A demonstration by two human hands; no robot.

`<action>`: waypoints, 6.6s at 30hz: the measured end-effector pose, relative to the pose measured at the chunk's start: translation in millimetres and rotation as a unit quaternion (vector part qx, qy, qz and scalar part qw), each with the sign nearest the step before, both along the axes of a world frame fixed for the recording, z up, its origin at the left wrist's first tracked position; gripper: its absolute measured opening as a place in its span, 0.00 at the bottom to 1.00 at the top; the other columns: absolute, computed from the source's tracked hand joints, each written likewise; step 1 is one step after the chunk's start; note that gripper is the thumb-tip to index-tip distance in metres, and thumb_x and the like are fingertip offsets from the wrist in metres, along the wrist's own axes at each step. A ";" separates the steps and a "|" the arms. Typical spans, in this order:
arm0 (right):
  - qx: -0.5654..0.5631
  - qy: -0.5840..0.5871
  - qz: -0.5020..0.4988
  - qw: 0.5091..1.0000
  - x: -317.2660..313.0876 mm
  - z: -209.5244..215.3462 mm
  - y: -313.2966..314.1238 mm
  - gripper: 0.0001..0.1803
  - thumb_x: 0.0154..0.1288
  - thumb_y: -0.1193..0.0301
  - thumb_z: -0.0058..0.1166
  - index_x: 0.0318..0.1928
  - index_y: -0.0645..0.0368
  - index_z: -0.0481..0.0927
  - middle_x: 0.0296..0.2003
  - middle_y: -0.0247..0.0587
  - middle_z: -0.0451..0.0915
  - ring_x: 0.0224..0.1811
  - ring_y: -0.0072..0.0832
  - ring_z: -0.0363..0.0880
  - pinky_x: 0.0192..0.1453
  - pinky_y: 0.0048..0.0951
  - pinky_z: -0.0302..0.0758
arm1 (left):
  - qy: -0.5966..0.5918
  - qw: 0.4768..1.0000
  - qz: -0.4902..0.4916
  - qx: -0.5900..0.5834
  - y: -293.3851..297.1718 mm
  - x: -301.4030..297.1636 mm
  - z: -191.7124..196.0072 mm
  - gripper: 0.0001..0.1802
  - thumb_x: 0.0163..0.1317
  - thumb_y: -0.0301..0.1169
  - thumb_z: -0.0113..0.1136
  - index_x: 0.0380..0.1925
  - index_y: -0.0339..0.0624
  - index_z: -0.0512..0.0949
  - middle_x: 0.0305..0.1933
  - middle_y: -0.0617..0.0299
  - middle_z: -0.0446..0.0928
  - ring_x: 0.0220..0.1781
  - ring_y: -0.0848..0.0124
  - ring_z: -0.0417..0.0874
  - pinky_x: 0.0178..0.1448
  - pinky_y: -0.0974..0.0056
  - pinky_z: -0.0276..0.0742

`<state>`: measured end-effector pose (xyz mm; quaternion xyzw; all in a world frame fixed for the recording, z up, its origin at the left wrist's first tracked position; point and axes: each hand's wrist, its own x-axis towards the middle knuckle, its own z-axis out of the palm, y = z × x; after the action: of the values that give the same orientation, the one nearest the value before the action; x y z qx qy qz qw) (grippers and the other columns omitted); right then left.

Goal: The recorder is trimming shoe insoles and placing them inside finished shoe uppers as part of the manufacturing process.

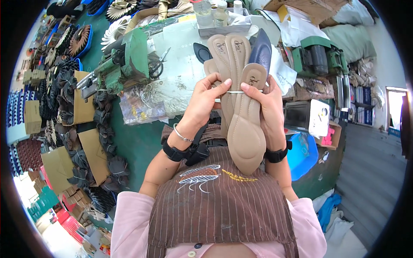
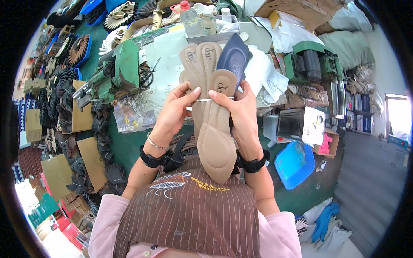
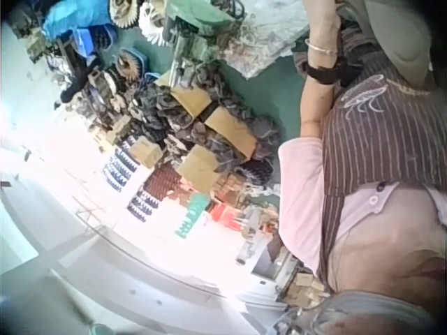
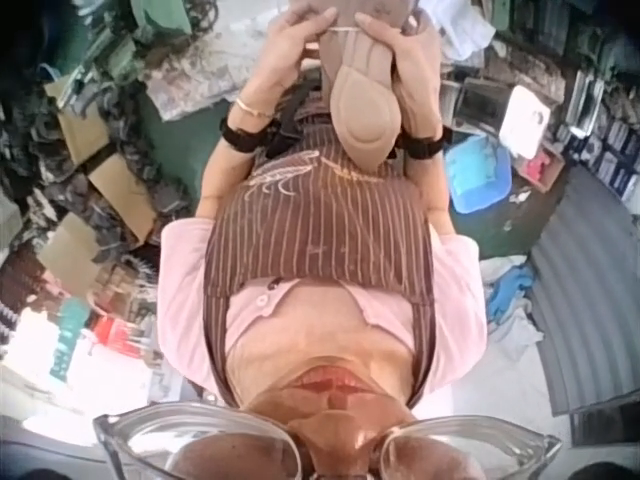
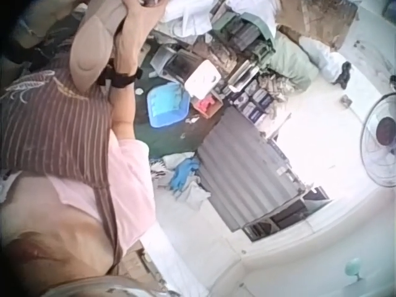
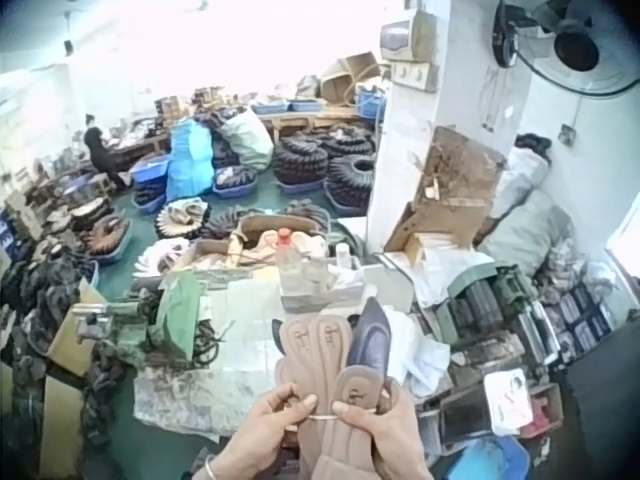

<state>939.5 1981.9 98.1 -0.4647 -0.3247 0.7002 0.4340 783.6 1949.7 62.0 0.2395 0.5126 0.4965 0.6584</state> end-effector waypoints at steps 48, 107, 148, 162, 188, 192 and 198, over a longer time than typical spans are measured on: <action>0.078 0.087 0.242 0.963 -19.1 -54.8 16.0 0.20 0.57 0.73 0.60 0.50 0.66 0.75 0.43 0.36 0.79 0.44 0.20 0.73 0.49 0.25 0.71 | 0.272 0.902 0.286 0.176 -1.7 -2.0 -20.6 0.10 0.72 0.30 0.43 0.46 0.35 0.66 0.47 0.59 0.74 0.48 0.74 0.73 0.53 0.66 0.69; 0.004 -0.022 0.126 0.992 72.7 -92.7 132.4 0.22 0.56 0.73 0.54 0.50 0.70 0.70 0.45 0.47 0.76 0.48 0.33 0.76 0.55 0.34 0.69 | 0.188 0.764 0.610 0.093 -45.0 -120.0 37.7 0.14 0.66 0.36 0.54 0.45 0.39 0.69 0.38 0.60 0.78 0.32 0.76 0.82 0.22 0.72 0.77; -0.282 0.242 0.051 0.927 -522.0 -371.4 -81.5 0.08 0.47 0.82 0.48 0.19 0.57 0.65 0.29 0.41 0.71 0.36 0.37 0.71 0.55 0.46 0.68 | 0.425 0.632 0.617 -0.200 -490.3 -383.7 -1.7 0.10 0.59 0.24 0.61 0.40 0.30 0.77 0.36 0.61 0.79 0.29 0.79 0.77 0.31 0.74 0.75; 0.067 -0.190 0.054 0.978 -506.6 -428.9 -85.5 0.04 0.65 0.72 0.44 0.34 0.57 0.71 0.26 0.36 0.71 0.26 0.25 0.72 0.30 0.28 0.72 | 0.485 0.744 0.456 -0.058 -378.7 -527.5 -6.9 0.09 0.54 0.22 0.65 0.33 0.32 0.76 0.28 0.61 0.77 0.33 0.75 0.80 0.40 0.71 0.76; -0.123 -0.027 0.070 0.990 -636.2 -102.5 -210.5 0.21 0.63 0.76 0.56 0.55 0.66 0.68 0.38 0.44 0.82 0.33 0.26 0.83 0.37 0.25 0.80 | 0.554 0.800 -0.057 0.222 -148.8 -769.2 -62.6 0.21 0.56 0.29 0.59 0.52 0.44 0.75 0.57 0.52 0.71 0.61 0.53 0.68 0.65 0.55 0.62; -0.142 -0.064 0.042 0.987 -637.2 -137.6 -203.3 0.18 0.62 0.76 0.56 0.52 0.67 0.71 0.34 0.43 0.82 0.29 0.25 0.82 0.32 0.25 0.79 | 0.448 0.864 -0.155 0.171 -67.0 -797.4 -108.8 0.21 0.60 0.40 0.59 0.50 0.40 0.75 0.53 0.52 0.75 0.58 0.58 0.72 0.62 0.62 0.65; -0.122 -0.140 0.065 0.980 -646.2 -163.8 -154.6 0.13 0.62 0.70 0.58 0.43 0.67 0.76 0.29 0.40 0.82 0.29 0.22 0.81 0.31 0.21 0.76 | 0.249 0.850 -0.454 -0.098 24.3 -774.4 -139.0 0.39 0.60 0.65 0.46 0.54 0.40 0.73 0.57 0.59 0.71 0.62 0.70 0.65 0.66 0.54 0.56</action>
<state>293.3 1827.3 -65.7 -0.5854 -0.3244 0.6892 0.2777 9.1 1973.9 -77.0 0.4952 0.5395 0.0125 0.6808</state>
